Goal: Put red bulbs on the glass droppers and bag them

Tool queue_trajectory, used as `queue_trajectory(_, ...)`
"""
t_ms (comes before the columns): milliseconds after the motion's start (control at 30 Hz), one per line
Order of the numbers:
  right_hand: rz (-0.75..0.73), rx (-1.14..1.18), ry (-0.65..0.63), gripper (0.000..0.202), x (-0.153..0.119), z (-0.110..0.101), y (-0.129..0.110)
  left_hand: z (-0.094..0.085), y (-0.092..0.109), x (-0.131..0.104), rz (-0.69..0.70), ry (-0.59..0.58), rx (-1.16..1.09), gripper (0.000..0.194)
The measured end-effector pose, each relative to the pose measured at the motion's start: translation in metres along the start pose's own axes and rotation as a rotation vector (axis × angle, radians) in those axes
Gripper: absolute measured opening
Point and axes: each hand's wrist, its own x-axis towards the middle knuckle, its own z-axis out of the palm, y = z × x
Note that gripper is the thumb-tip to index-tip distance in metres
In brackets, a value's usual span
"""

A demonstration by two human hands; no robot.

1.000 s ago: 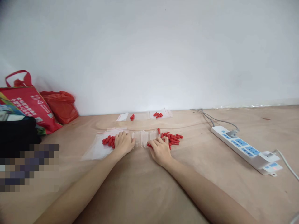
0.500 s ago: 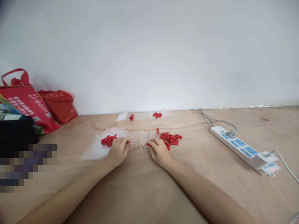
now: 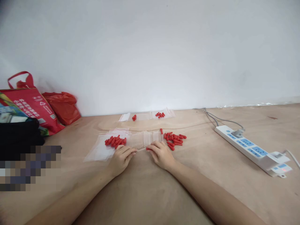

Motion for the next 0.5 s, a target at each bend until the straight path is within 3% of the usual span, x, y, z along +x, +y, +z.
queue_trajectory(267,-0.007,0.162,-0.027,0.019,0.0014,-0.0018,-0.0021,0.005,-0.0042,-0.0024,0.067,0.018,-0.013,0.026)
queue_trajectory(500,-0.05,0.147,-0.047,0.021,0.0015,-0.0028,-0.0038,0.0063,-0.0047,-0.0033,0.111,0.018,-0.059,0.026)
